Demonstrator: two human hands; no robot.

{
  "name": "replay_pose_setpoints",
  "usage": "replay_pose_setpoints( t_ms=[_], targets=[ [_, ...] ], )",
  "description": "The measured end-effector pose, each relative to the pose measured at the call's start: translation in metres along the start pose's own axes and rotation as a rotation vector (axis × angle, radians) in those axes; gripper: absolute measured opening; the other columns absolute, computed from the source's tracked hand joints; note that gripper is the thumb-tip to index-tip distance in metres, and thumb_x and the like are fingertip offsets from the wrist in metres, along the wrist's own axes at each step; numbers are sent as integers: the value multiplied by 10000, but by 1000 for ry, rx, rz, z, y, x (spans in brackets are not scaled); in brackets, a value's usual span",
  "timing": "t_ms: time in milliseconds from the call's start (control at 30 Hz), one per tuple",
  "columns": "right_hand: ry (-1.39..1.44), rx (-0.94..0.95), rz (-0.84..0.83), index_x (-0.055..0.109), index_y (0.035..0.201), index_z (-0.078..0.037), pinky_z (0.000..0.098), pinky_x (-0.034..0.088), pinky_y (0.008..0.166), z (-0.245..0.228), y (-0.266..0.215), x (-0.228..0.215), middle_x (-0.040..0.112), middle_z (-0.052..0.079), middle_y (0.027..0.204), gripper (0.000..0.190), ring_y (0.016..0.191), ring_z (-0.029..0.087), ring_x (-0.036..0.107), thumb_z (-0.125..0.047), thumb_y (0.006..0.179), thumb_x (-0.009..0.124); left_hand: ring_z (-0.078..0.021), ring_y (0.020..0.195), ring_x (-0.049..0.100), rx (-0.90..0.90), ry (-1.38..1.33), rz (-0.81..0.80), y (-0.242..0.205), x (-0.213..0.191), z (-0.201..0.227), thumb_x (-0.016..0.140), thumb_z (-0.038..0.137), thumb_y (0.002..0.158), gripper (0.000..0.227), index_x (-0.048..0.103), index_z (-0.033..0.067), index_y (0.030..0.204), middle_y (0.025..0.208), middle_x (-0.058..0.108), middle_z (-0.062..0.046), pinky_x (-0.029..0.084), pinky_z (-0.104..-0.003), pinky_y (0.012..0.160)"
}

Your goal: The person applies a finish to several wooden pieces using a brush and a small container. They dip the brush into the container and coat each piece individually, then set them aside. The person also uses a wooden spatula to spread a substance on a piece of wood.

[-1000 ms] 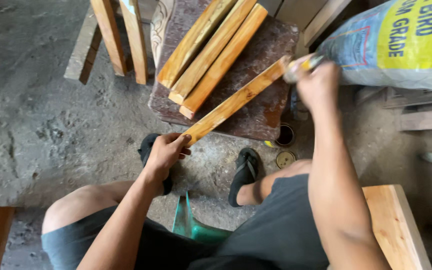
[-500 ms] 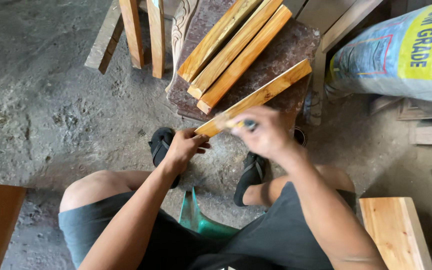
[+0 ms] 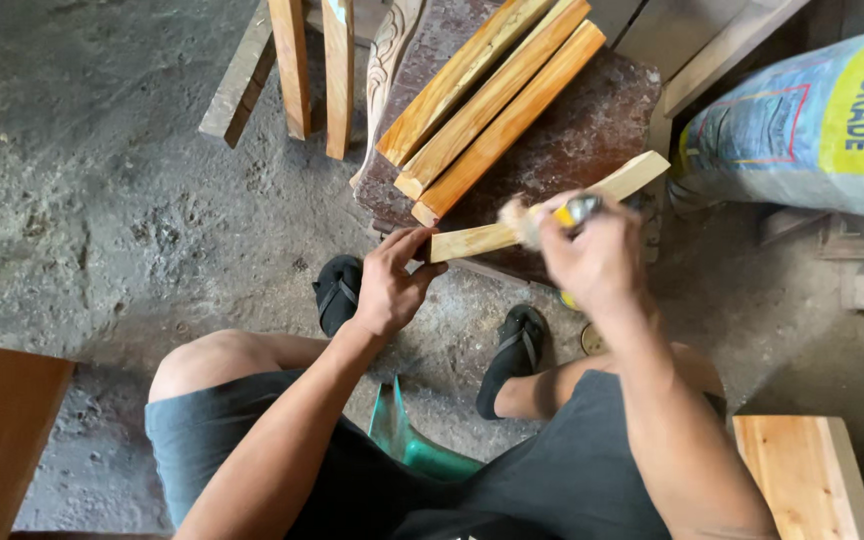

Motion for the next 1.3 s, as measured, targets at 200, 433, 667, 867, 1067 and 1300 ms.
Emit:
replay_pose_setpoints(
  t_ms=[200,433,667,867,1067,1300],
  targets=[
    [129,-66,-66,736,1000,-65,336,611,691,-11,0,10,768,105,919,69,809,207,767,-101,942,745,-254,1002,735,21,-28,7,-2,0,-7,825,19,800,466,677,1,1241,1202,701,-141,593,-334,884],
    [104,-200,-182,733,1008,-43,346,600,705,-37,15,3,751,124,943,137,830,208,737,-76,885,784,-252,963,723,25,-32,12,2,-2,-13,831,17,778,472,674,9,1223,1198,699,-144,590,-339,859],
    [101,-446,-203,741,1024,-58,301,590,714,-38,13,0,745,106,959,178,842,199,713,-114,881,831,-266,1015,717,51,-20,37,4,-3,-5,844,23,769,450,703,22,1196,1191,708,-147,577,-350,891],
    [302,-497,-269,735,1094,-82,304,587,772,-32,9,6,766,60,963,181,899,181,727,-55,919,771,-279,1080,704,133,70,57,10,-6,-2,816,-14,778,476,688,15,1236,1210,698,-149,573,-351,932],
    [-125,177,-164,782,1010,-77,353,575,757,55,25,-54,768,123,935,136,814,208,737,-122,882,796,-247,985,731,-34,27,31,3,3,-28,821,7,733,493,684,23,1207,1143,711,-138,586,-326,872],
    [-45,338,273,745,1010,20,321,560,828,166,-64,-133,742,68,987,77,882,125,675,-56,1007,751,-192,814,720,-475,-51,-38,-5,16,-43,805,141,765,527,660,8,1254,945,764,-122,564,-311,717]
  ],
)
Point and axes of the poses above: each hand's wrist, its own y-axis towards the middle knuckle, its own x-axis out of the palm, z = x × y, the point moved 3 cm from there along y, towards the middle knuckle
